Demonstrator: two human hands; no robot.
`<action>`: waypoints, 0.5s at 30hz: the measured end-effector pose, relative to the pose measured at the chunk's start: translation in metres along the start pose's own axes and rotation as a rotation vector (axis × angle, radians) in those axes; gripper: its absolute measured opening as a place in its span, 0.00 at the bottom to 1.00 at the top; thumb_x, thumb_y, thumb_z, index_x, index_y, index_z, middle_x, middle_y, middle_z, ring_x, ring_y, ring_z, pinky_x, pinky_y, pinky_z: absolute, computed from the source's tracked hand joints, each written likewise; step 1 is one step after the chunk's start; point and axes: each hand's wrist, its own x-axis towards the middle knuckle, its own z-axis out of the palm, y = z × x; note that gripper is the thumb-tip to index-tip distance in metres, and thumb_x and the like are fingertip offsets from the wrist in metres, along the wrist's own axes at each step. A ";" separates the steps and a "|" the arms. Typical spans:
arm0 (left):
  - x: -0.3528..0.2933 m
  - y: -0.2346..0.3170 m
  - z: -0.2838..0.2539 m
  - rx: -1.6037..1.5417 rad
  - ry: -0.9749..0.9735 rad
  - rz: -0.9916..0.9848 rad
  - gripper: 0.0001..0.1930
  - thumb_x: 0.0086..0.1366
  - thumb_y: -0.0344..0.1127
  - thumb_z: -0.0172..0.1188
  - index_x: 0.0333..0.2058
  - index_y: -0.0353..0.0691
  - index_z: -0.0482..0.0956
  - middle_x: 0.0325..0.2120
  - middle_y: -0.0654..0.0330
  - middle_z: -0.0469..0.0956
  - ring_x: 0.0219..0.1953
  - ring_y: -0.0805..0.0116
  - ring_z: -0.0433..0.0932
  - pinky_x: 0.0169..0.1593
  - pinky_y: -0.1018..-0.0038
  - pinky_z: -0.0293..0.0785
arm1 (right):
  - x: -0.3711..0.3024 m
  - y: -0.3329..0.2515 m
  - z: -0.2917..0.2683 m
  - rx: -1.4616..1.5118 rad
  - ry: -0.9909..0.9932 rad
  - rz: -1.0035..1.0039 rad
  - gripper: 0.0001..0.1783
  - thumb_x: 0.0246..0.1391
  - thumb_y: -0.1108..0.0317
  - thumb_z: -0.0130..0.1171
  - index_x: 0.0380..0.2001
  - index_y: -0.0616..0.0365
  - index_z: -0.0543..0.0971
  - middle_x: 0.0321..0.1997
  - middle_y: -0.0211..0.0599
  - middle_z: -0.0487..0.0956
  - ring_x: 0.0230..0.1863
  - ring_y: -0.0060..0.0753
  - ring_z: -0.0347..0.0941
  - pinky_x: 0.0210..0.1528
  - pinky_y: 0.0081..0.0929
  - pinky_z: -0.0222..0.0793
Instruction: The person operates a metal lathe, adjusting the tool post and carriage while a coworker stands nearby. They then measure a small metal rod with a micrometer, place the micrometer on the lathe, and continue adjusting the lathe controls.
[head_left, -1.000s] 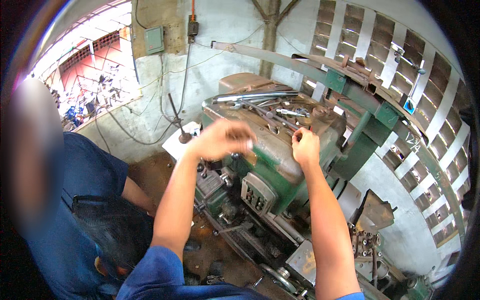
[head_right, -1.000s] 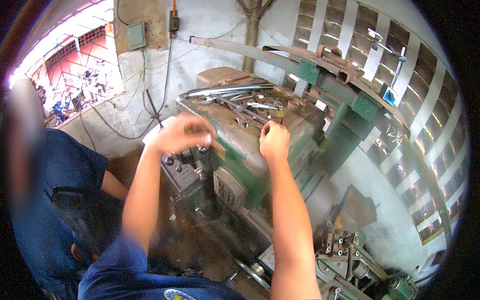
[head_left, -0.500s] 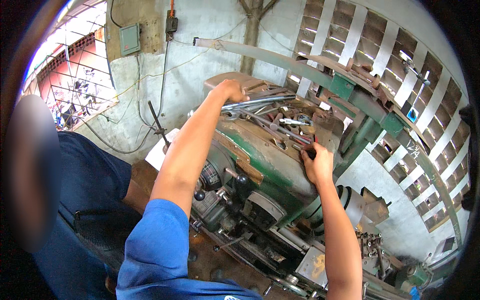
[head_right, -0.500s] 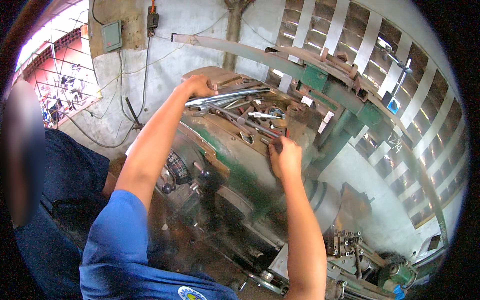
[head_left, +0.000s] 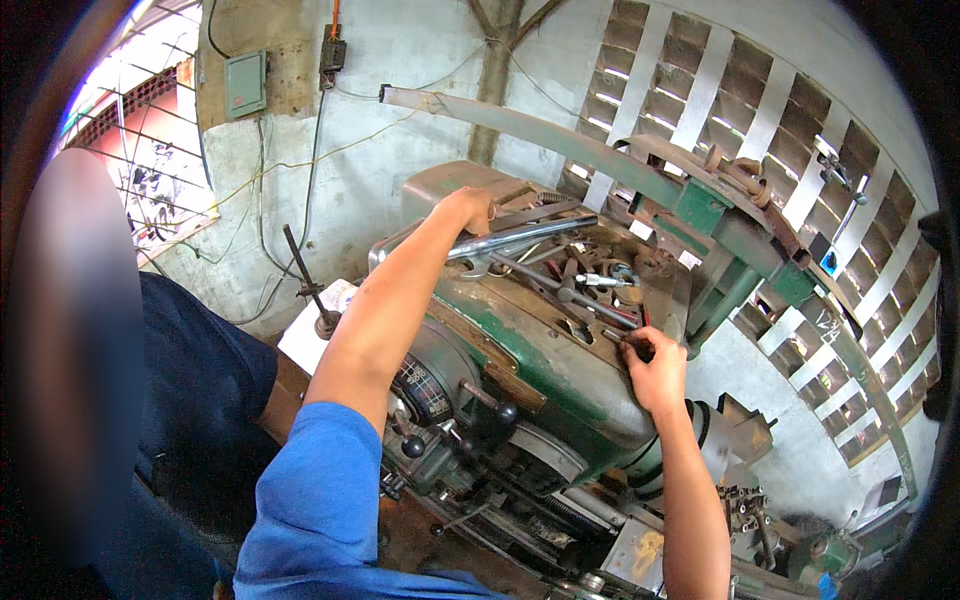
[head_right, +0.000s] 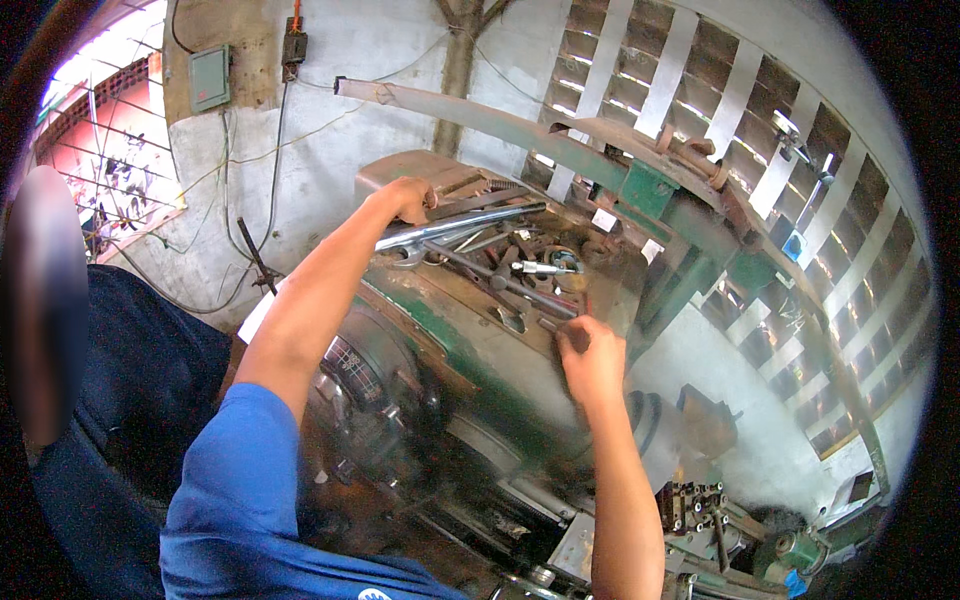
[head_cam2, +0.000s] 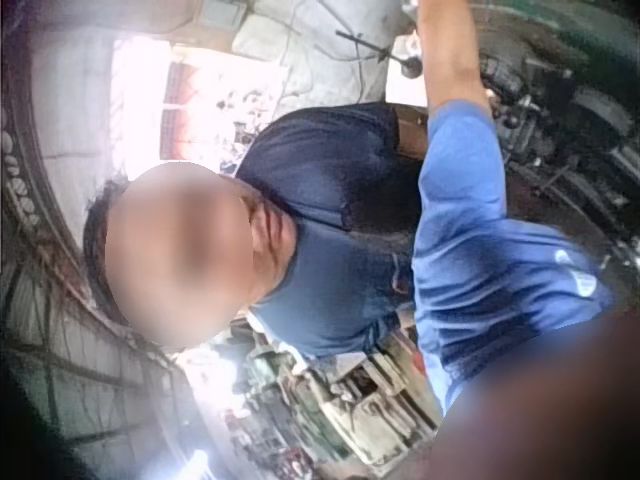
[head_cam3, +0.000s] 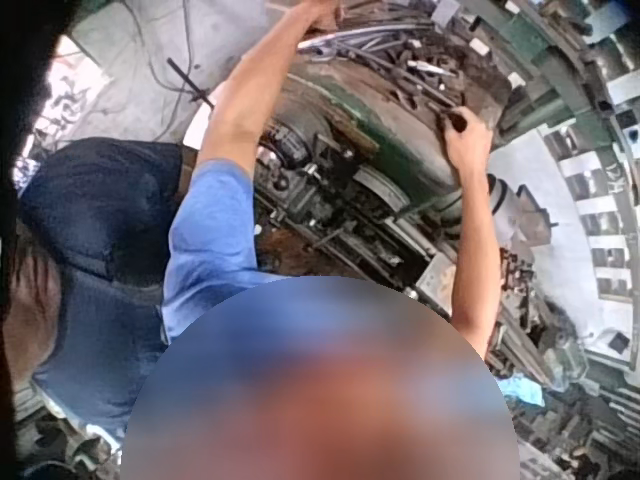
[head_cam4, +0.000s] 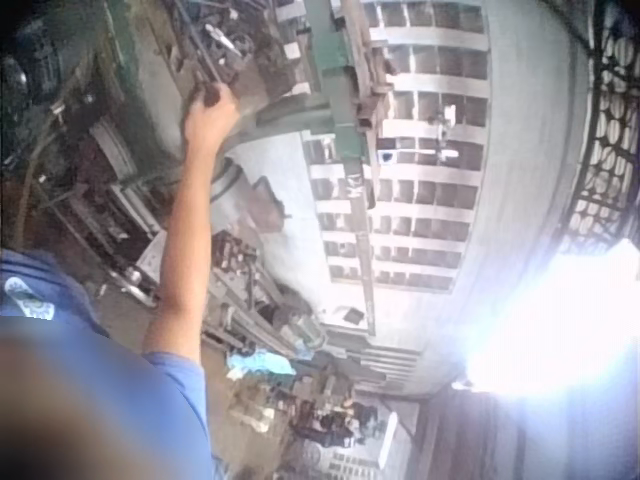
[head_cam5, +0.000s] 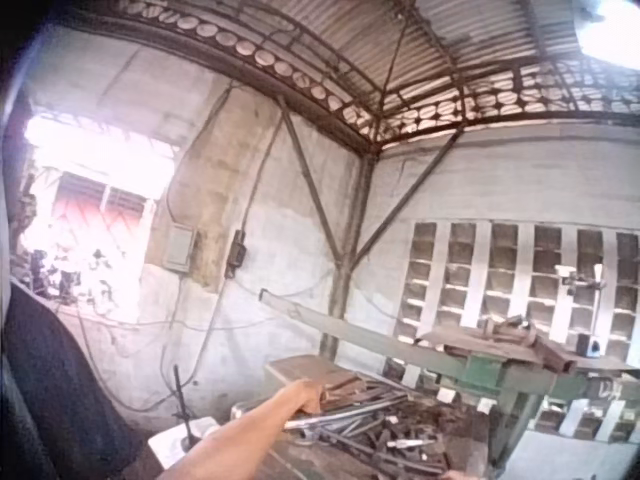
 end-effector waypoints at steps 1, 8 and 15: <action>-0.001 -0.001 0.002 0.029 -0.008 0.043 0.28 0.45 0.40 0.75 0.47 0.38 0.84 0.38 0.51 0.86 0.43 0.51 0.85 0.50 0.60 0.80 | 0.000 -0.001 0.000 0.003 -0.012 0.031 0.10 0.51 0.69 0.68 0.35 0.62 0.82 0.39 0.52 0.84 0.44 0.57 0.80 0.49 0.42 0.74; 0.000 0.036 0.000 -0.052 0.036 -0.117 0.23 0.48 0.29 0.72 0.47 0.39 0.85 0.49 0.50 0.84 0.51 0.52 0.83 0.51 0.54 0.81 | 0.001 -0.004 0.001 -0.057 0.002 0.022 0.09 0.51 0.69 0.68 0.35 0.61 0.82 0.38 0.51 0.84 0.43 0.55 0.81 0.48 0.40 0.74; -0.004 0.060 -0.005 -0.232 0.021 -0.269 0.30 0.49 0.26 0.73 0.54 0.45 0.82 0.58 0.53 0.78 0.59 0.52 0.79 0.55 0.48 0.76 | 0.001 -0.001 0.004 -0.093 0.051 -0.027 0.06 0.52 0.73 0.67 0.33 0.64 0.83 0.32 0.46 0.85 0.34 0.37 0.83 0.43 0.31 0.75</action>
